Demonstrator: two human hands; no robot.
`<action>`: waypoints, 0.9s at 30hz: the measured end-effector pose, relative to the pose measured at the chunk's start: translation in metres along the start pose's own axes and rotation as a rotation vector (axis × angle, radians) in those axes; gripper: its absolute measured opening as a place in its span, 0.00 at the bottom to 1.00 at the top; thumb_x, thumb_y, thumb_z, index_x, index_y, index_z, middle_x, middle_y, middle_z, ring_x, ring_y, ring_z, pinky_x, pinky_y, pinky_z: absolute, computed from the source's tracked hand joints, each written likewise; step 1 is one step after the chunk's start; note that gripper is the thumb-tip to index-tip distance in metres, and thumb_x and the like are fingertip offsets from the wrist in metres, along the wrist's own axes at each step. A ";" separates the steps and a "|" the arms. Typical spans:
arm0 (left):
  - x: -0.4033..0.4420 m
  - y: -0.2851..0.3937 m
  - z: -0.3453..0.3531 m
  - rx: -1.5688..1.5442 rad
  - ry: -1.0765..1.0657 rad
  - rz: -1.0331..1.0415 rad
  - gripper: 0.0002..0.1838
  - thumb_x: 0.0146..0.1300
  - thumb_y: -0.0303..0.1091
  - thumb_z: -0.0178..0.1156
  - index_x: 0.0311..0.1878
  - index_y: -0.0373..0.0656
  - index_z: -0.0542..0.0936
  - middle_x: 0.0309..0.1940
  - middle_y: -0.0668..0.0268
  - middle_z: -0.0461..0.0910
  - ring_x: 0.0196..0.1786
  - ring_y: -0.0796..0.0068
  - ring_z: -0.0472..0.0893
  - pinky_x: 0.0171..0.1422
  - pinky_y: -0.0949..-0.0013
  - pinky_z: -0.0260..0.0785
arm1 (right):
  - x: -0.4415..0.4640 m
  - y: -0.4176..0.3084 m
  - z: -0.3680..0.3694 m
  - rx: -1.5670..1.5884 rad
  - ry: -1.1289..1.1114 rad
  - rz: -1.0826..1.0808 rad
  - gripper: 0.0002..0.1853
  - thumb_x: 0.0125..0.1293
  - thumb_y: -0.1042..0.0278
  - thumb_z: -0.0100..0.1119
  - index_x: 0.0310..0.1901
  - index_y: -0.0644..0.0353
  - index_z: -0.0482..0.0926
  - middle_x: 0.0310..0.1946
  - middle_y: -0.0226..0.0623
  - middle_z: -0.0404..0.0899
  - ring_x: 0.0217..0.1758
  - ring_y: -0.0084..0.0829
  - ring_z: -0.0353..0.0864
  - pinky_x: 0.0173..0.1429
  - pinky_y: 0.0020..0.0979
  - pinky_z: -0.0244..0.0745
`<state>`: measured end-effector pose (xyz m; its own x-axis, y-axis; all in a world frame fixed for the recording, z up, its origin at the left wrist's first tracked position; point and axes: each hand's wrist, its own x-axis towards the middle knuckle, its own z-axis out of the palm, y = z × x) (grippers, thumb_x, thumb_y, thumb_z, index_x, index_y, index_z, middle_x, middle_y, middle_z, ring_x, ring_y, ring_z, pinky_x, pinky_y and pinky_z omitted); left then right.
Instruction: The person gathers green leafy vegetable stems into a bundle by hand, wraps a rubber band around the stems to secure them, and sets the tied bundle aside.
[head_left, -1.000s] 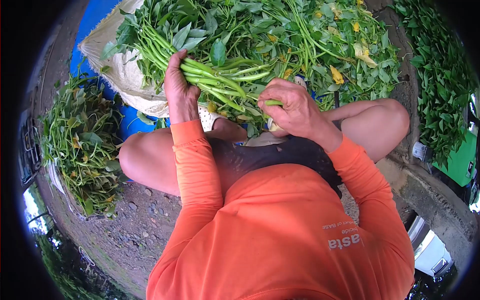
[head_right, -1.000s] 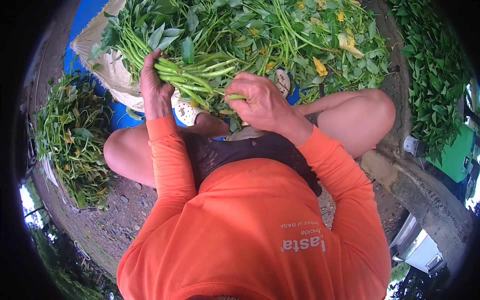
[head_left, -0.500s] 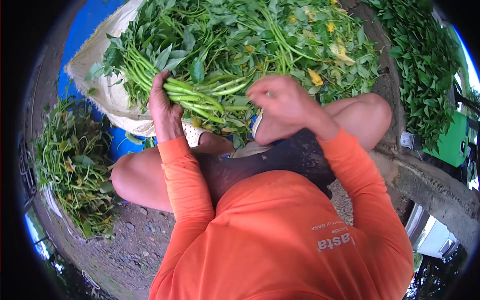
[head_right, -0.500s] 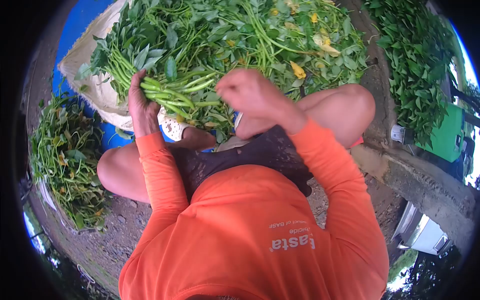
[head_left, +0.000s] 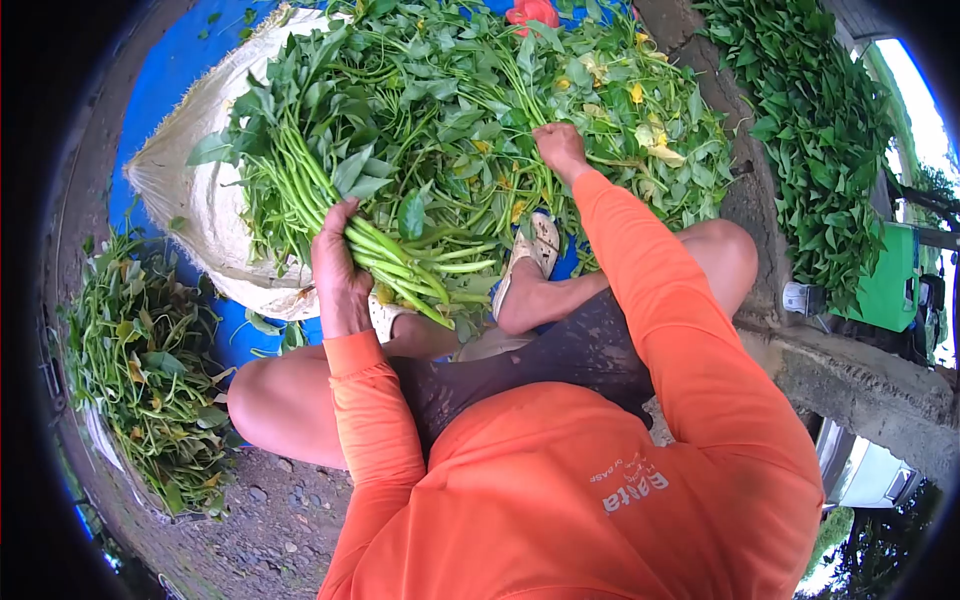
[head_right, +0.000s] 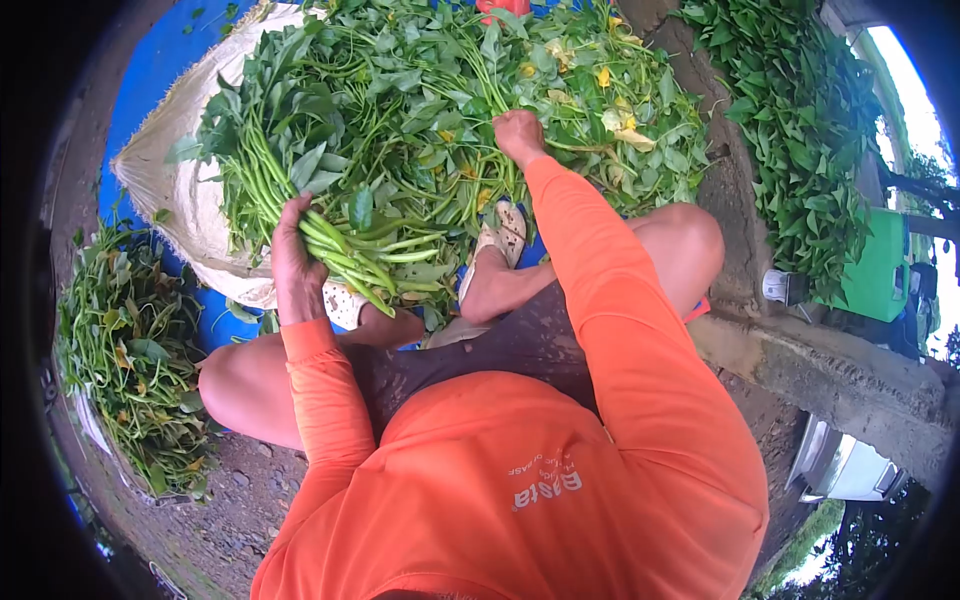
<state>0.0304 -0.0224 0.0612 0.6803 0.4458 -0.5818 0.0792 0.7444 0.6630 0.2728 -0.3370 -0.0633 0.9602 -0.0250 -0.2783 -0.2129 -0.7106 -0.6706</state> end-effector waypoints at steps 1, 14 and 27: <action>0.003 -0.004 -0.001 0.007 0.012 -0.005 0.06 0.69 0.31 0.71 0.39 0.41 0.83 0.26 0.69 0.81 0.26 0.74 0.80 0.32 0.69 0.74 | 0.005 -0.002 -0.002 -0.144 -0.069 -0.088 0.17 0.71 0.52 0.69 0.49 0.58 0.91 0.54 0.48 0.91 0.58 0.52 0.89 0.67 0.43 0.81; 0.010 -0.018 0.005 0.131 -0.050 -0.104 0.09 0.68 0.34 0.73 0.42 0.39 0.84 0.27 0.67 0.82 0.24 0.72 0.81 0.30 0.65 0.79 | -0.069 -0.139 -0.123 0.674 -0.550 0.021 0.15 0.75 0.61 0.74 0.58 0.52 0.83 0.41 0.20 0.86 0.40 0.15 0.81 0.45 0.26 0.78; -0.005 -0.040 0.017 0.090 -0.179 -0.051 0.10 0.66 0.29 0.75 0.45 0.37 0.84 0.30 0.67 0.83 0.27 0.73 0.82 0.32 0.66 0.80 | -0.133 -0.230 -0.082 -0.062 0.197 -0.533 0.20 0.69 0.59 0.72 0.60 0.57 0.87 0.35 0.41 0.92 0.37 0.34 0.90 0.49 0.36 0.85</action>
<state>0.0360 -0.0624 0.0456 0.7918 0.3067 -0.5282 0.1768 0.7126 0.6789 0.2092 -0.2280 0.1845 0.9489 0.2217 0.2244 0.3151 -0.7006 -0.6402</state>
